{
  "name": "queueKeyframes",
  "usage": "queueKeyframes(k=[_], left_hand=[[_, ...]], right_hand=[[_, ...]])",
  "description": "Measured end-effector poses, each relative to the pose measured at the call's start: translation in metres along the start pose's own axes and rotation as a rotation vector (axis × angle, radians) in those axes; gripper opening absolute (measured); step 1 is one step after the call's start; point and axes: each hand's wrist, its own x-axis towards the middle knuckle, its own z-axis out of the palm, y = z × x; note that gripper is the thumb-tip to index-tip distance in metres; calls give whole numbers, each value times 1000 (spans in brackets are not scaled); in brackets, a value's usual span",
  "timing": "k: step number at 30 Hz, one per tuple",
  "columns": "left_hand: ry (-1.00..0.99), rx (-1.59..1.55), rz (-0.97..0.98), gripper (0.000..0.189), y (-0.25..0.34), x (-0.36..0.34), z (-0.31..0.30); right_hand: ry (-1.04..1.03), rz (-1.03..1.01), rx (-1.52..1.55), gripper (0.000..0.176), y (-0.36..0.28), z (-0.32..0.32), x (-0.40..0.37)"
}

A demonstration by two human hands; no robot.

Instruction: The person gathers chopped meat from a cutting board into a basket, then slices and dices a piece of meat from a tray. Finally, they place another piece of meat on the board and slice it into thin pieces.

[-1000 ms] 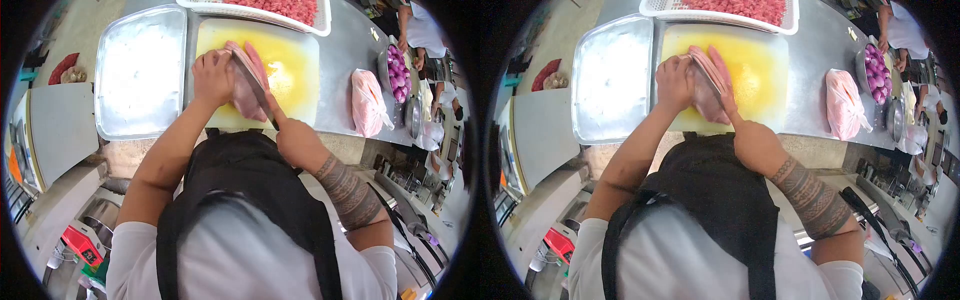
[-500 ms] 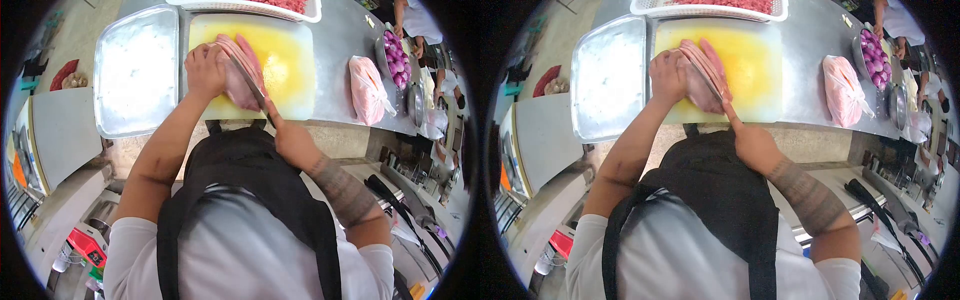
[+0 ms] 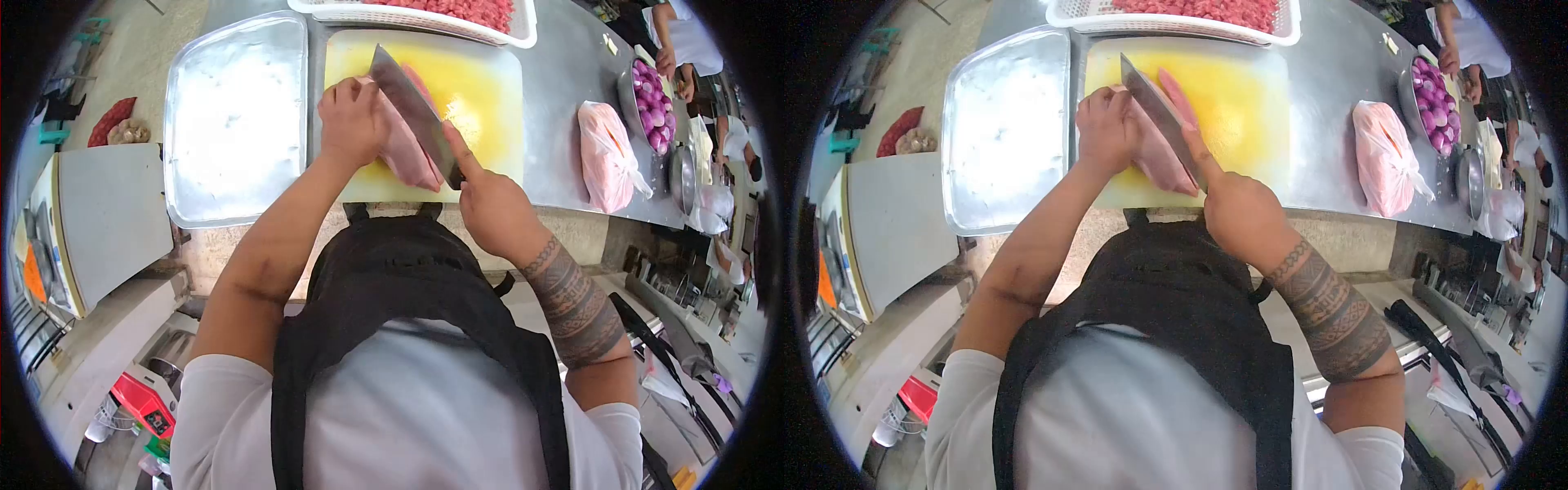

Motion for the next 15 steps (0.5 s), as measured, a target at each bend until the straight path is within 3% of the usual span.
queueKeyframes(k=[9, 12, 15], left_hand=[[18, -77, -7, 51, -1, -2, 6], [-2, -120, -9, 46, -5, -3, 9], [30, -120, -3, 47, -10, -3, 15]], right_hand=[[-119, -19, -2, 99, -8, -5, 48], [-230, 25, 72, 101, -21, -17, 82], [-31, -118, 159, 98, -18, 3, 105]])
